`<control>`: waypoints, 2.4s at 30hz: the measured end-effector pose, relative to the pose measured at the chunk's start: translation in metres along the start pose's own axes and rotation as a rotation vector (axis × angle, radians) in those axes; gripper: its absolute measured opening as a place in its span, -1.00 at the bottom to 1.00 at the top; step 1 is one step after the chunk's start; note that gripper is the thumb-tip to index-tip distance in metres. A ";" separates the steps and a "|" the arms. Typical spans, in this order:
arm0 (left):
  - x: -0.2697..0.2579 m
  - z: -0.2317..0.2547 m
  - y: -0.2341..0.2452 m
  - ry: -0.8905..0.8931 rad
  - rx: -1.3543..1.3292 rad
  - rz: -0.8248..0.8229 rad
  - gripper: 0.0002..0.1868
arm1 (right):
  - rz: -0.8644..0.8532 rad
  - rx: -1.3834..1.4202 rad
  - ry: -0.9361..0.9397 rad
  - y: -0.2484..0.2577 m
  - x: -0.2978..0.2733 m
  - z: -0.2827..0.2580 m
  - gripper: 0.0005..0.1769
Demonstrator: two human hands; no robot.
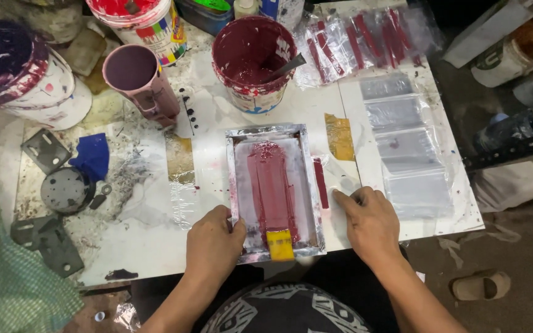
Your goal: The person uses a yellow squeegee to spread red ink evenly across a rectangular screen printing frame. They repeatedly pull the ink from the top to the bottom of the frame to ensure full coverage.
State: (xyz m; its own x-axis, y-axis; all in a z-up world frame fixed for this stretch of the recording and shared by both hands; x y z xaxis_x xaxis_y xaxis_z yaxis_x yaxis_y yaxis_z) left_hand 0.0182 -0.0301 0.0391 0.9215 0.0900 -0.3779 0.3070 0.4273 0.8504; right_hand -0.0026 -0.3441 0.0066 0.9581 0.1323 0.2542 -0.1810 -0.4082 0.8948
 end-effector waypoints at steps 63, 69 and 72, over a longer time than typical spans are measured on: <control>-0.006 0.009 0.007 0.071 -0.026 -0.070 -0.69 | -0.059 -0.022 0.038 0.001 0.037 0.018 -0.43; -0.005 0.006 0.006 0.039 -0.018 -0.057 -0.71 | -0.011 -0.067 0.072 0.003 0.027 0.026 -0.41; -0.003 0.002 -0.002 0.037 -0.020 -0.026 -0.70 | -0.013 -0.086 0.045 0.001 0.025 0.029 -0.44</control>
State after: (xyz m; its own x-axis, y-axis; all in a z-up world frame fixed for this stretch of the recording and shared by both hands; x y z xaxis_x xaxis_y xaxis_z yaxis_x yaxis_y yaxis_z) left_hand 0.0151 -0.0326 0.0393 0.9036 0.1120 -0.4135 0.3255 0.4479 0.8327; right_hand 0.0275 -0.3678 0.0031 0.9498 0.1789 0.2567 -0.1887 -0.3270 0.9260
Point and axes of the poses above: each hand's wrist, its own x-axis towards the middle knuckle, its own y-axis out of the back of the hand, z = x × y, the point moved 4 cm from there along x, towards the middle knuckle, and after that the axes turned 11 degrees about x, right-handed, at the moved point
